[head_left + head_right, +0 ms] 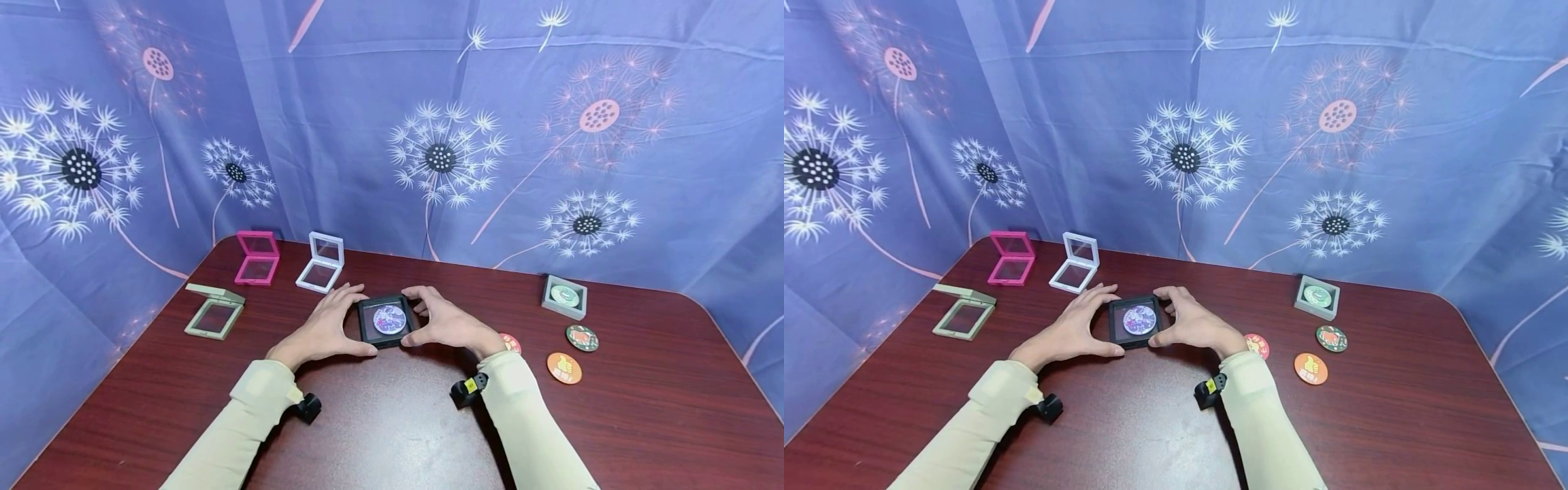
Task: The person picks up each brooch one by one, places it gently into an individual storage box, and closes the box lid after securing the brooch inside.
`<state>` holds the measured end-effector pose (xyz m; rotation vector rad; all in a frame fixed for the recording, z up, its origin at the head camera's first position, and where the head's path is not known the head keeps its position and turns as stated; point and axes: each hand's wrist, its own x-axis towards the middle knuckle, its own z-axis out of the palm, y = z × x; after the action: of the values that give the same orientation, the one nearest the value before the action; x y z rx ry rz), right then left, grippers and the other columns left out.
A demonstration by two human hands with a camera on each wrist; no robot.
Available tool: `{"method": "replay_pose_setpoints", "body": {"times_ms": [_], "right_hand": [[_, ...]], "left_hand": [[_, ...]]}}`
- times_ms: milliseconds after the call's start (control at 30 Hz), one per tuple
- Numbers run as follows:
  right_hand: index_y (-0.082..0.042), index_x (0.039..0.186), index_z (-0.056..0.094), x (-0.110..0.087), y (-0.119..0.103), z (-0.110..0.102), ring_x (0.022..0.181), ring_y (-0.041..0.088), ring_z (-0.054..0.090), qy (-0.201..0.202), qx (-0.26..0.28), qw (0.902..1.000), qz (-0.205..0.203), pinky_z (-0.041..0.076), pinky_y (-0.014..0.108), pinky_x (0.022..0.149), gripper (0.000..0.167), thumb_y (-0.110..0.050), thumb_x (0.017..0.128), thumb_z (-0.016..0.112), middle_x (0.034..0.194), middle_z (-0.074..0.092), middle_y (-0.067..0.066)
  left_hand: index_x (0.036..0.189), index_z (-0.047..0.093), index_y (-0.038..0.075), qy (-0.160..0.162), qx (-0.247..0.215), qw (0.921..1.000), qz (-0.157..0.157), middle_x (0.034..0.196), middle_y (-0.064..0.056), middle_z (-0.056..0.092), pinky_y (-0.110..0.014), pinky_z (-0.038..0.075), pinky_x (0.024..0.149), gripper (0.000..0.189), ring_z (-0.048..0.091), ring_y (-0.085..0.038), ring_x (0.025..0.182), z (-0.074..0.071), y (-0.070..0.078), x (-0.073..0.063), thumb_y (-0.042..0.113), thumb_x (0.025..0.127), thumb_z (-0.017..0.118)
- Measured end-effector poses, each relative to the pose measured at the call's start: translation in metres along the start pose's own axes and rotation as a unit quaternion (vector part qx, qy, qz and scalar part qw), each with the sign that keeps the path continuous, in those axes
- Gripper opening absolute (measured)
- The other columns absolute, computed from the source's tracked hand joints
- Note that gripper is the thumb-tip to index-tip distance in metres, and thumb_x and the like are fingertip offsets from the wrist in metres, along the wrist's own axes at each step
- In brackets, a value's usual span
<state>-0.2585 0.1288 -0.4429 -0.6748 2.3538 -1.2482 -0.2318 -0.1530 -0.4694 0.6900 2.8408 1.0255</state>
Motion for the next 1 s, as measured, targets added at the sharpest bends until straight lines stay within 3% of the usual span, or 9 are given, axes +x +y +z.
{"method": "replay_pose_setpoints", "body": {"times_ms": [1000], "right_hand": [[-0.007, 0.155, 0.044, 0.0006, -0.0018, 0.0017, 0.129, 0.034, 0.051, 0.004, -0.012, 0.9999, -0.011, 0.049, 0.049, 0.104, 0.094, -0.018, 0.076, 0.094, 0.149, 0.046, 0.013]], "left_hand": [[0.146, 0.056, 0.011, -0.004, -0.007, 0.9999, -0.008, 0.169, -0.009, 0.035, -0.061, 0.013, 0.127, 0.099, 0.016, -0.034, 0.161, 0.0003, -0.001, 0.0011, 0.054, 0.066, 0.096]]}}
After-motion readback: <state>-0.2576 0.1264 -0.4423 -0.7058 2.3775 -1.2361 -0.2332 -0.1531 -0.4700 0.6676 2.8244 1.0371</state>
